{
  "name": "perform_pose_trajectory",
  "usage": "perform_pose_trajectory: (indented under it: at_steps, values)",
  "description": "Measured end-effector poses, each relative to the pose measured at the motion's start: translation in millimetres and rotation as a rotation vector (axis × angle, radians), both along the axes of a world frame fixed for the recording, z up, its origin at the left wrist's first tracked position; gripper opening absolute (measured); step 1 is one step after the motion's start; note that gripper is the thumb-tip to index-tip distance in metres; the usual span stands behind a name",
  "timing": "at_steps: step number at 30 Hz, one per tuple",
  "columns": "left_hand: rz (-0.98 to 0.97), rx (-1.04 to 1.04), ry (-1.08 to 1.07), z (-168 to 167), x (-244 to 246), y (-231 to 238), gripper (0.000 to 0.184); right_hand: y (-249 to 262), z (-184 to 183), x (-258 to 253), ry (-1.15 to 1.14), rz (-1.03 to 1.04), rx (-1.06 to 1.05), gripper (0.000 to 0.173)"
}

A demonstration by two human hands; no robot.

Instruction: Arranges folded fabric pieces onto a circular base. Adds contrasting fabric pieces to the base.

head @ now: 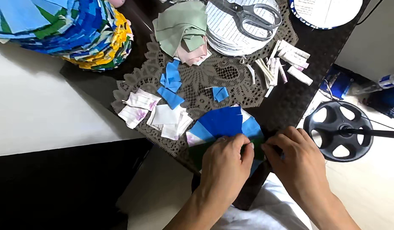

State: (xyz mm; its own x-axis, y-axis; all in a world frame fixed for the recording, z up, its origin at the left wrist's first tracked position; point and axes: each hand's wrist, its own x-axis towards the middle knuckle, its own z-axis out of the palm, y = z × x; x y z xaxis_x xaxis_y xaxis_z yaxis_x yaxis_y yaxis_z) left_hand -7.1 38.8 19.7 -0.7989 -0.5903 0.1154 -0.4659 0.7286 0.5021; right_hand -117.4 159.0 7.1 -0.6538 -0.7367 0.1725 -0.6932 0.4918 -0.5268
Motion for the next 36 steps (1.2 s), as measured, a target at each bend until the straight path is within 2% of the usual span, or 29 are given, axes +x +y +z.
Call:
perform_pose_trajectory:
  at_steps: [12, 18, 25, 36]
  values:
    - [0.004, -0.061, -0.051, -2.2, -6.0, -3.9, 0.017, -4.1, 0.2, -6.0, 0.005, 0.032, 0.047, 0.019]
    - [0.023, -0.034, -0.071, -1.7, -5.5, -3.7, 0.019, 20.7, -2.5, -18.9, -0.150, -0.039, -0.114, 0.019]
    - [0.026, -0.021, -0.108, 0.7, -6.0, -4.7, 0.020, 54.7, -26.6, -23.8, -0.216, -0.151, -0.289, 0.020]
    - [0.038, -0.026, -0.130, 0.5, -6.9, -5.9, 0.021, 16.9, -28.5, 0.2, 0.027, 0.001, -0.307, 0.013]
